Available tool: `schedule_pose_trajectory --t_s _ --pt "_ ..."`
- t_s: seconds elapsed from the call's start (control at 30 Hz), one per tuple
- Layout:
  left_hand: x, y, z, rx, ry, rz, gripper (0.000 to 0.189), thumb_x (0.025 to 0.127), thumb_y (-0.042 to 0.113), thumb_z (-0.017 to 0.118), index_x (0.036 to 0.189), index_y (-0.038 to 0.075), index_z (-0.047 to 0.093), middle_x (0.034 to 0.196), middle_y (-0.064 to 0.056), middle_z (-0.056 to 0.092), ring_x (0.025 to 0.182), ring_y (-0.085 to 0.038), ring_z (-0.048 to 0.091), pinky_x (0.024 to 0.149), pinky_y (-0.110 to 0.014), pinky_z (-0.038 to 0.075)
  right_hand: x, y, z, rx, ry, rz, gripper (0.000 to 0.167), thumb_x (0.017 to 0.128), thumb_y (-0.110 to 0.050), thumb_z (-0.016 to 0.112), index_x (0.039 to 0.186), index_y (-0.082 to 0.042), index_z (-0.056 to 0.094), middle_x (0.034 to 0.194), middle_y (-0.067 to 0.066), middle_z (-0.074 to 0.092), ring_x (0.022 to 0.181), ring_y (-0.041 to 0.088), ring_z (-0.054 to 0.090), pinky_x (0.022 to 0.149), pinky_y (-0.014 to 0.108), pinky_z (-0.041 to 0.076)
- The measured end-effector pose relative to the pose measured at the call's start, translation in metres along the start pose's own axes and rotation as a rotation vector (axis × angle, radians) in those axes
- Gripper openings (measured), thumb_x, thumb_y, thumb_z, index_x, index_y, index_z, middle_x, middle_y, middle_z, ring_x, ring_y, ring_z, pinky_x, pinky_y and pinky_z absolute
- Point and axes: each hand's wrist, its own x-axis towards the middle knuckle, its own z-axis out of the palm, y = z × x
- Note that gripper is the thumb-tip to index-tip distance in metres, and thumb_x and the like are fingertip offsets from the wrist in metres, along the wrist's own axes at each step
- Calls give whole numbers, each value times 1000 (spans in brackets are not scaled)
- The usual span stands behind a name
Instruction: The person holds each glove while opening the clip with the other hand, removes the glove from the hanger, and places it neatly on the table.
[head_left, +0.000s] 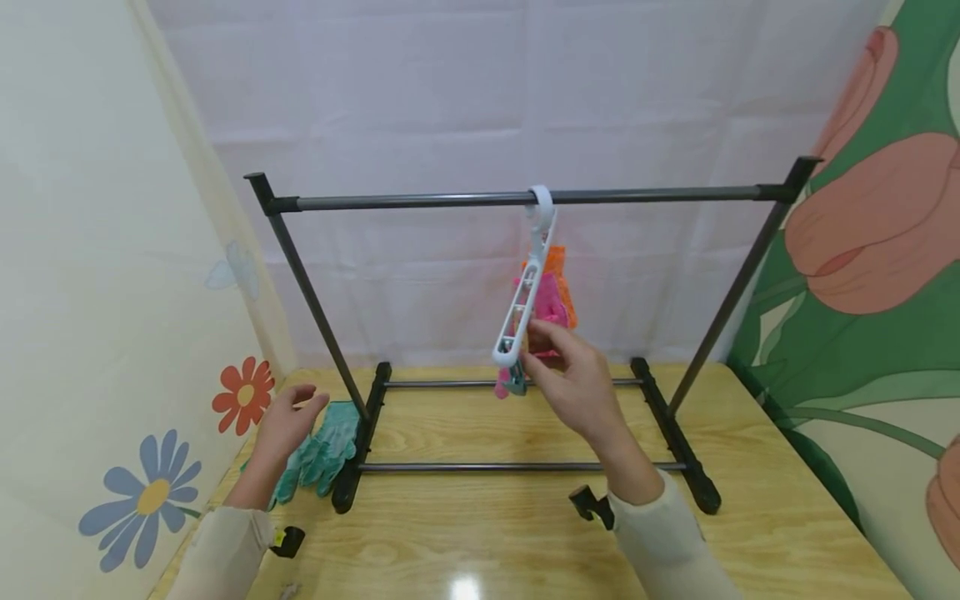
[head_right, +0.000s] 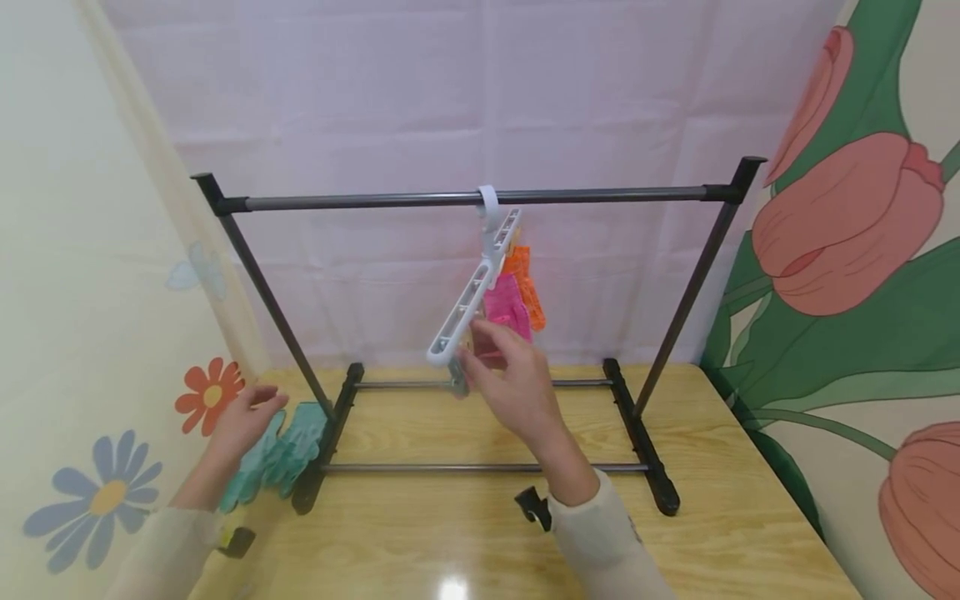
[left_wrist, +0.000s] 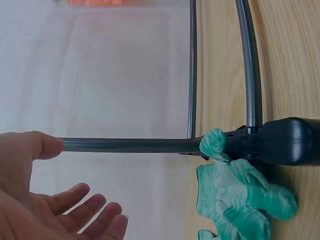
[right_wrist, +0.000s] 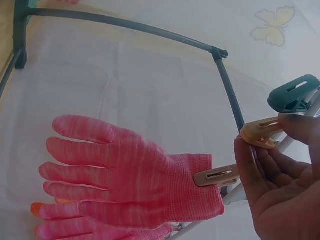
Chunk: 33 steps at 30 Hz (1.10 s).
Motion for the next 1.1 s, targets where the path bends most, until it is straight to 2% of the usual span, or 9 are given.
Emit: schedule_pose_trajectory --t_s 0.33,0.57,0.73,1.1 --pt "-15 10 3 -11 -23 19 74 102 53 52 152 0 37 154 -25 38 136 -45 42 105 -61 42 1 0 -1 20 -4 -11 36 91 5 70 126 3 65 108 16 72 97 26 69 83 23 57" --pt "-23 15 6 -12 -31 35 77 100 58 53 151 3 38 154 -23 40 136 -44 42 105 -61 41 1 -1 -2 23 -11 -12 36 91 5 70 127 4 64 108 16 72 98 26 69 83 23 57" --pt "-29 20 8 -28 -28 52 72 101 54 54 150 4 40 152 -21 43 135 -42 43 104 -58 43 0 -2 -2 15 -11 -6 37 91 6 69 127 5 64 109 17 72 98 28 69 83 22 57" --pt "-34 26 14 -53 -21 73 65 102 48 55 148 3 43 148 -21 47 128 -39 49 98 -53 47 0 -5 -2 1 -6 -4 38 90 7 69 128 6 63 108 18 72 97 28 69 83 22 57"
